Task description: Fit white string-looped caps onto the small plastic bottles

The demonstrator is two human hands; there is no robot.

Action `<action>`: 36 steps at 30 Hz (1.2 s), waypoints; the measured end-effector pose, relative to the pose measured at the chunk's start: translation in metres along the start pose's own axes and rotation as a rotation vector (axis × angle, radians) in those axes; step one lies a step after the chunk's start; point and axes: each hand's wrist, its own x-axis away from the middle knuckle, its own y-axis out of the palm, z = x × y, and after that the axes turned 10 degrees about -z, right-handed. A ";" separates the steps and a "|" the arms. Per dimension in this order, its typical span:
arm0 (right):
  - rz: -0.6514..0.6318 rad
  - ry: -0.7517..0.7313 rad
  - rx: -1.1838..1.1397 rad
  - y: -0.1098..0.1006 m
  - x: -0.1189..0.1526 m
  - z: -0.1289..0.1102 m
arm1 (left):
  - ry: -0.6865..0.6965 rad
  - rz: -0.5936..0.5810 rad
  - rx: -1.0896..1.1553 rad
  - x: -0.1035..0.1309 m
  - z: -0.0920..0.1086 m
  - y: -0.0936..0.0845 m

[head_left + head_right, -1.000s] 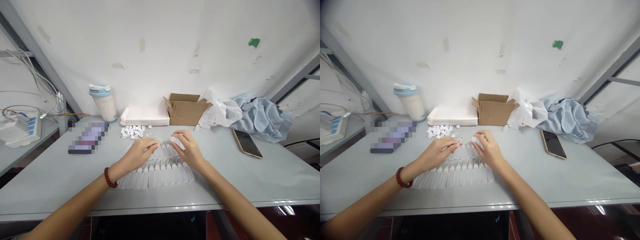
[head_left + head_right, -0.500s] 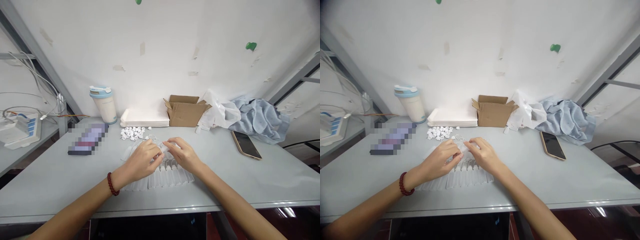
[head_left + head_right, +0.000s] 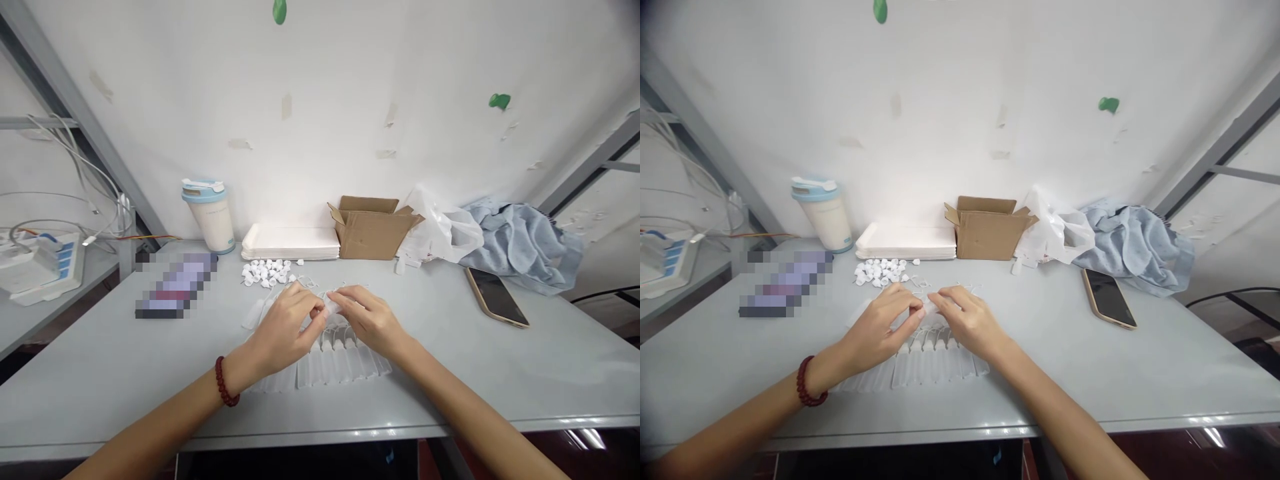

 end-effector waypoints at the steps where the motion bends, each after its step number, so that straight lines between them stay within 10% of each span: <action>1: 0.011 -0.011 0.020 0.000 0.000 0.000 | -0.001 0.001 0.004 0.000 0.001 0.000; 19: 0.048 -0.035 0.020 -0.002 -0.004 -0.011 | 0.033 0.083 -0.079 -0.001 -0.002 0.001; 28: 0.067 0.155 -0.061 -0.002 -0.001 -0.011 | 0.152 0.372 -0.477 -0.001 -0.004 0.003; 36: -0.136 0.671 -0.568 -0.014 -0.008 -0.009 | 0.280 0.071 -0.722 -0.027 0.008 0.003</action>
